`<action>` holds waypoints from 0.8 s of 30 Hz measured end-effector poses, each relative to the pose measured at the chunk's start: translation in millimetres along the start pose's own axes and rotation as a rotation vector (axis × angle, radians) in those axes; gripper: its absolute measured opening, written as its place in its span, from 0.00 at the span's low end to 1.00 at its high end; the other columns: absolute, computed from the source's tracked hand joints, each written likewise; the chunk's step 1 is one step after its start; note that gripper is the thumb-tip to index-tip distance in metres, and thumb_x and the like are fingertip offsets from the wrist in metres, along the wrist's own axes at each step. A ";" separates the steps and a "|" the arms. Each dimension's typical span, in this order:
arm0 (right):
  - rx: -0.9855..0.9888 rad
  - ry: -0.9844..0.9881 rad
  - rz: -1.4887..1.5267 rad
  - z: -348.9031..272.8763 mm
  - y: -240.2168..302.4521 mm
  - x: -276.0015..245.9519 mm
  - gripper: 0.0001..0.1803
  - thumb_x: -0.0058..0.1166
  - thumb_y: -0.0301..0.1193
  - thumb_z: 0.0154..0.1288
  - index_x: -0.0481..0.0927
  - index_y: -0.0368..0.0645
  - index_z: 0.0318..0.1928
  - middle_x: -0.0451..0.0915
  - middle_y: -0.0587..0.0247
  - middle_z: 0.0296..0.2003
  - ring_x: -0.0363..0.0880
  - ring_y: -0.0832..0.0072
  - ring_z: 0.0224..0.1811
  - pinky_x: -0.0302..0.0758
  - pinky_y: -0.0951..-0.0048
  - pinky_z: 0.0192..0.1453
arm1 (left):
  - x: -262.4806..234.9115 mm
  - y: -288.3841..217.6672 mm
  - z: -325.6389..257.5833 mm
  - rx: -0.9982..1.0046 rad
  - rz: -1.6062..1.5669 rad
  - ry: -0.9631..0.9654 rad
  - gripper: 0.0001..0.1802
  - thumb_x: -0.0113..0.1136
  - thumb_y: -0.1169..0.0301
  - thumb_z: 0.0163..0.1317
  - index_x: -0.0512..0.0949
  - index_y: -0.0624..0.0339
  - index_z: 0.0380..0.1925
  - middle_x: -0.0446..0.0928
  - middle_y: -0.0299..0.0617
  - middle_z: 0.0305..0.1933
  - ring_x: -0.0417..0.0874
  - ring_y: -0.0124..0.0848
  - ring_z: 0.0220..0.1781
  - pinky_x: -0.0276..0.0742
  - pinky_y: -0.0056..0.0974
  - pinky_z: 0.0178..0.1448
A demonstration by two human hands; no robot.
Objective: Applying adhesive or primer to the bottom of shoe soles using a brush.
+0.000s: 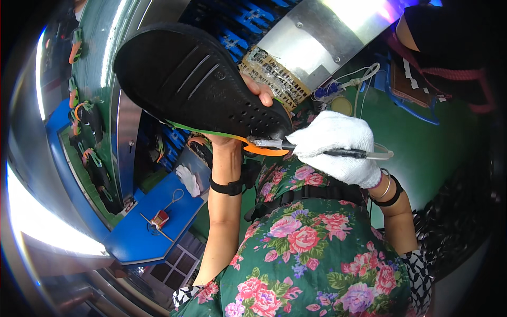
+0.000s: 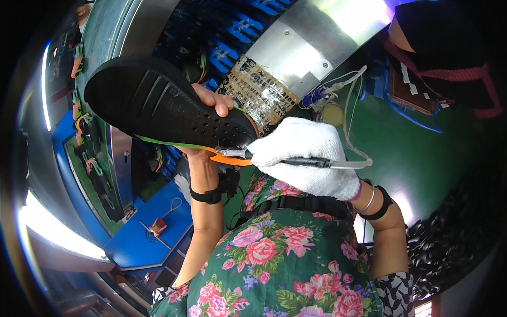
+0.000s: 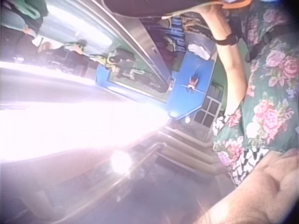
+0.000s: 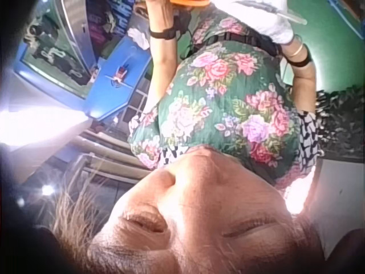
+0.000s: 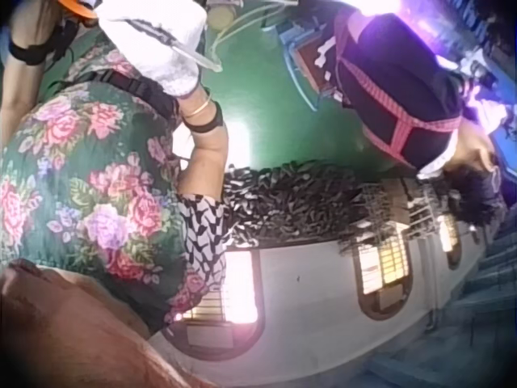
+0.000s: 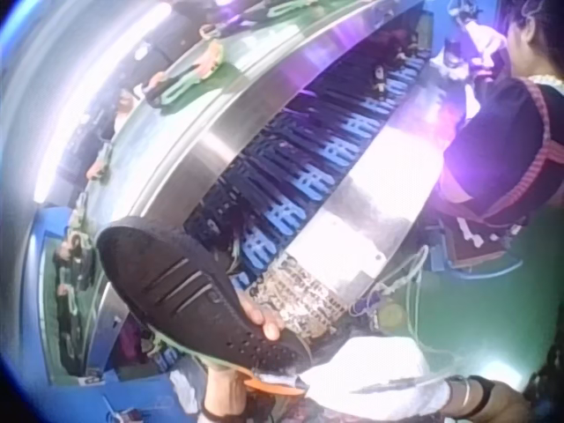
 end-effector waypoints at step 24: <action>-0.111 -0.011 -0.137 -13.3 14.7 -9.5 0.11 0.71 0.23 0.52 0.90 0.44 0.38 0.89 0.60 0.39 0.86 0.66 0.36 0.80 0.68 0.41 | 21.2 1.0 10.1 0.010 0.088 -0.137 0.41 0.57 0.34 0.64 0.75 0.72 0.42 0.77 0.47 0.37 0.84 0.42 0.40 0.75 0.49 0.50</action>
Point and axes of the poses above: each hand's wrist, its own z-axis towards the middle knuckle, its own x-axis out of the palm, y = z × x, the point moved 6 cm from there along z, towards the middle knuckle
